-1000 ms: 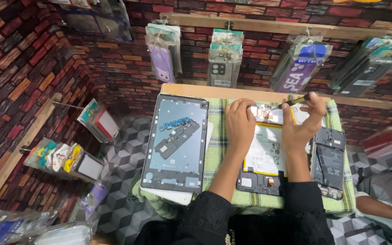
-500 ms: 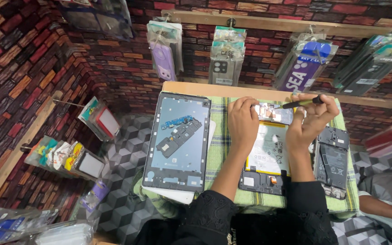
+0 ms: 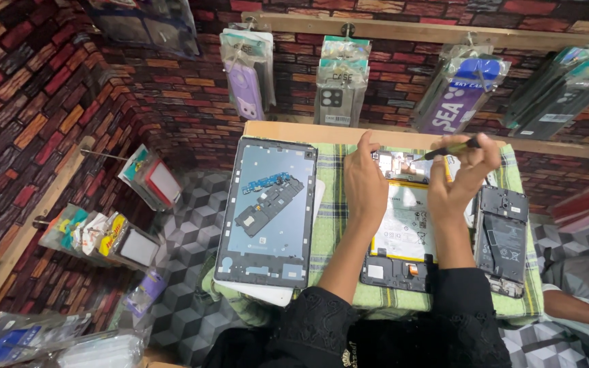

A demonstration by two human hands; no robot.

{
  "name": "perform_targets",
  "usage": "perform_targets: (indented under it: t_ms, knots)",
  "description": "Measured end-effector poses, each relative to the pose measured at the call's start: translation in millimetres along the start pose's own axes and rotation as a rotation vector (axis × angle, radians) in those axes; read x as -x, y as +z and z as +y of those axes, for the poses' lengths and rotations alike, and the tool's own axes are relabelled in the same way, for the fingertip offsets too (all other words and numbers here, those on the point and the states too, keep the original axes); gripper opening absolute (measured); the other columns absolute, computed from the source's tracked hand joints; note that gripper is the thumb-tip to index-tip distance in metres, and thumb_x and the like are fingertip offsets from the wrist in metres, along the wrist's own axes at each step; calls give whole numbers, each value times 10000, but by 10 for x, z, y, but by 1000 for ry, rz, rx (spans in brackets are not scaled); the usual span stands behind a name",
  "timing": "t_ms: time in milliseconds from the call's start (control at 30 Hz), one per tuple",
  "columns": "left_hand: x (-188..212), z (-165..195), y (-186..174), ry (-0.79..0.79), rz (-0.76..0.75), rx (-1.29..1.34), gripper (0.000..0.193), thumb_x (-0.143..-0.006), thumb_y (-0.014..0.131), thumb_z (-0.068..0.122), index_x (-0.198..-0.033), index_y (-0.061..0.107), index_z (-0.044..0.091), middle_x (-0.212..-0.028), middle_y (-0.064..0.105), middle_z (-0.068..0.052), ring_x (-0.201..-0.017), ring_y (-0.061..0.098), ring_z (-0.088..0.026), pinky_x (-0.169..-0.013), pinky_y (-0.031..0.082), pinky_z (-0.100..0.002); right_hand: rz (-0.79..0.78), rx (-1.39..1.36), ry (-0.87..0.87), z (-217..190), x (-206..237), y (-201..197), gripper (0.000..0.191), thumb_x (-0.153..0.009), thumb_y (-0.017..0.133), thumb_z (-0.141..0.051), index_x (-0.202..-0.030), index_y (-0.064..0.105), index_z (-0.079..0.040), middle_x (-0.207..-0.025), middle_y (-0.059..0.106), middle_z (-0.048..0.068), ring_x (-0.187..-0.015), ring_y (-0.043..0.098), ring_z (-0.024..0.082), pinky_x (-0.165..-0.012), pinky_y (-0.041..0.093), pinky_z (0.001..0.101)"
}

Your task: The person uses a screwdriver to loosen and remove screws from a disassembled tablet. They then use a plastic pry tool to lift and disconnect internal components, including the battery connector, while working on a table covered with a green cloth.

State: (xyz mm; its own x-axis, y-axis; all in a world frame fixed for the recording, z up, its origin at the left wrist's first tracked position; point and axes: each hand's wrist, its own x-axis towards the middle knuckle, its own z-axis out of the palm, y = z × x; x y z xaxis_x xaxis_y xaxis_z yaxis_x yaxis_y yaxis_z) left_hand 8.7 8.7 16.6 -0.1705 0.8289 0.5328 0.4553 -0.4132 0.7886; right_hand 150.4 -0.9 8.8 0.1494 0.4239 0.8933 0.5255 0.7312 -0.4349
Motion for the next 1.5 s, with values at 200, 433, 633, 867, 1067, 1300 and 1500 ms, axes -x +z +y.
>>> perform_targets:
  t_ms: [200,433,633,867,1067,1300,1500]
  knots:
    - [2,23,-25,1,-12,-10,584,-884,609,-95,-1441,474,17,-1188,705,-132,-1153,615,-346,-991,493,-436,54,206,21,2,-37,-5,701,-1021,780,96,-1493,309,-122,-1191,591,150,-1082,646,224,-942,532,327]
    - [-1,15,-13,5,-29,-50,596,-869,620,-88,-1437,473,18,-1197,701,-128,-1163,606,-349,-992,496,-438,30,-150,90,0,-6,-1,569,-1109,590,92,-1519,271,-139,-1196,569,106,-1113,634,187,-1027,523,296]
    - [-5,-5,1,-24,-53,-45,588,-868,612,-91,-1431,481,20,-1205,700,-124,-1172,601,-343,-990,496,-432,44,297,-6,-69,-54,3,720,-932,777,114,-1447,320,-95,-1155,570,206,-1040,612,284,-912,498,361]
    - [9,-45,86,62,-46,-161,545,-892,579,-115,-1422,478,-41,-1250,679,-179,-1177,592,-347,-1068,451,-433,-48,-135,261,134,-174,-101,605,-1036,588,160,-1484,277,-102,-1151,622,121,-1060,695,183,-923,546,271]
    - [14,-43,80,58,-57,-155,643,-791,590,-142,-1416,477,-45,-1254,669,-173,-1194,581,-354,-1073,438,-431,-162,-100,151,0,-247,66,501,-1093,625,147,-1440,363,-102,-1187,624,130,-1113,665,230,-979,538,308]
    - [10,-35,78,29,-73,-152,614,-823,619,-117,-1415,478,-40,-1258,666,-169,-1199,572,-351,-1050,434,-433,-59,280,103,-94,-333,139,578,-890,801,87,-1344,509,-121,-1083,618,86,-1013,659,184,-897,520,372]
    - [12,-56,137,61,-36,-155,542,-871,585,-110,-1401,502,-36,-1241,684,-167,-1177,589,-341,-1048,453,-422,23,-101,150,-143,-282,57,504,-979,620,107,-1391,408,-91,-1189,595,97,-1121,610,186,-1041,487,320]
